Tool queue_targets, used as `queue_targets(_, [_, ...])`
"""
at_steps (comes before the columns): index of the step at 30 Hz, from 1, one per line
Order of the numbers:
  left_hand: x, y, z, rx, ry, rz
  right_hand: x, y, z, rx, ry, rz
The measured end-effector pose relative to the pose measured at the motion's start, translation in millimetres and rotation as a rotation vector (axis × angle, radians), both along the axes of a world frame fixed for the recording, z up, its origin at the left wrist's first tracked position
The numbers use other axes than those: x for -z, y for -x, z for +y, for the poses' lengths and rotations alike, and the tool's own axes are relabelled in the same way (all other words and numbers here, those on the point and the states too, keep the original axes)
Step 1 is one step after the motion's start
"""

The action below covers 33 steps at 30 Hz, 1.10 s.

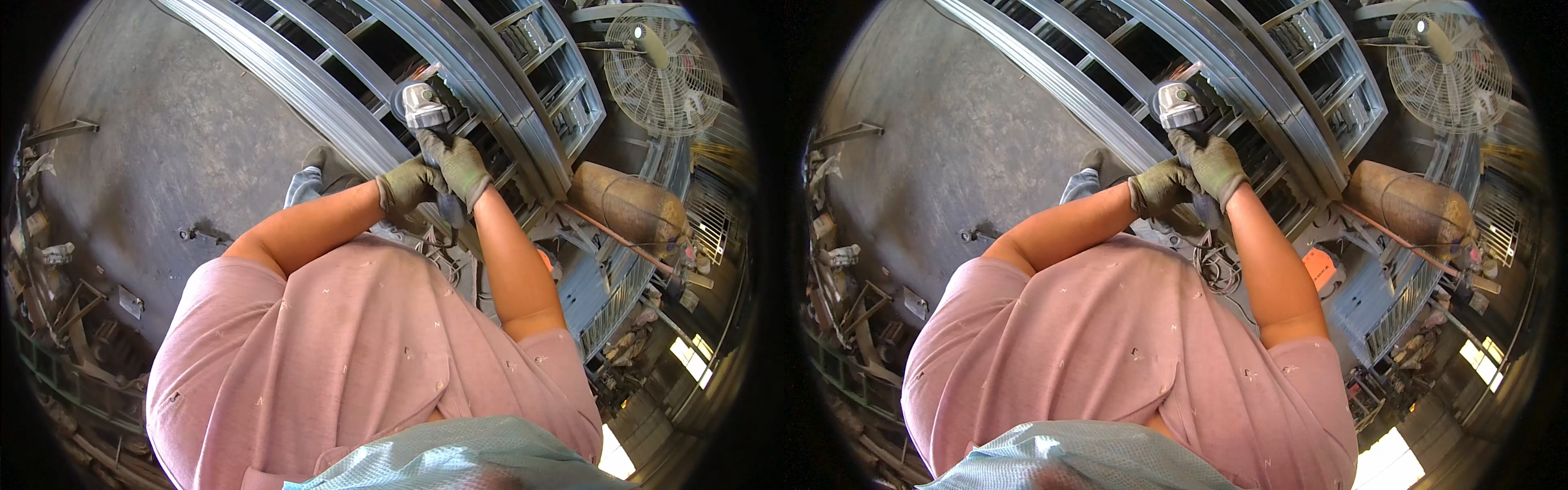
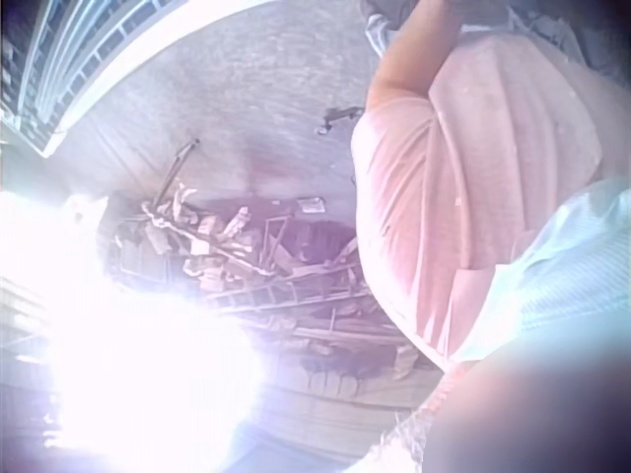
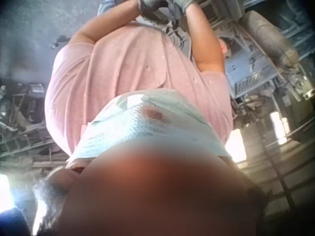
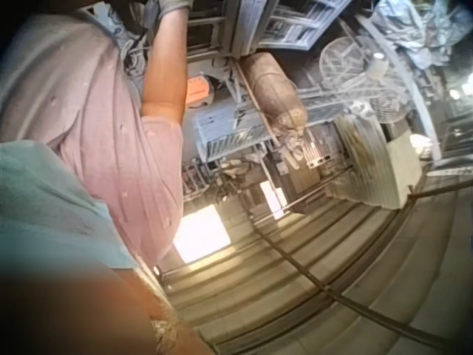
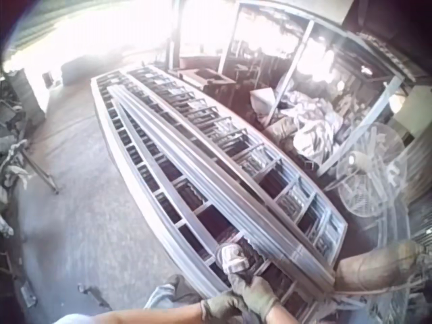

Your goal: The person uses an angle grinder to smooth the surface of a metal frame, moving the tool along the edges and crossbars. Sparks fly as the grinder contacts the metal. The person repositions the frame and continues grinding different sections.

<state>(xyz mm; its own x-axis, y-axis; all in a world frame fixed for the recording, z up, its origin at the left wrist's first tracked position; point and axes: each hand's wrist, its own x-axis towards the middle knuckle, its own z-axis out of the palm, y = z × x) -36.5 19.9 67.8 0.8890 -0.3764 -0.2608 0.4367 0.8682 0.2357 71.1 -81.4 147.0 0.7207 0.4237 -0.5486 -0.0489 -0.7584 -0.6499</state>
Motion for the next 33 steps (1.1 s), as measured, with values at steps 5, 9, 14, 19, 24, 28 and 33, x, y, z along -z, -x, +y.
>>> queue_targets(5, [-10,12,-7,0.167,0.046,0.049,-22,15,-4,0.018,0.146,0.039])
queue_targets(9, [7,19,-18,0.154,0.110,-0.042,-36,22,2,0.037,0.190,0.089])
queue_targets(14, [17,16,-9,0.013,-0.265,-0.412,-39,11,14,-0.044,0.286,0.105])
queue_targets(19, [-8,21,-9,0.209,0.120,0.053,-34,20,1,-0.013,0.358,0.085])
queue_targets(24, [-10,15,9,0.160,-0.064,-0.238,-28,15,9,-0.021,0.119,0.111])
queue_targets(28, [-8,19,0,0.210,0.111,-0.012,-41,25,13,0.042,0.156,0.065])
queue_targets(33, [8,21,5,0.223,0.022,-0.041,-44,31,20,-0.111,0.384,-0.134])
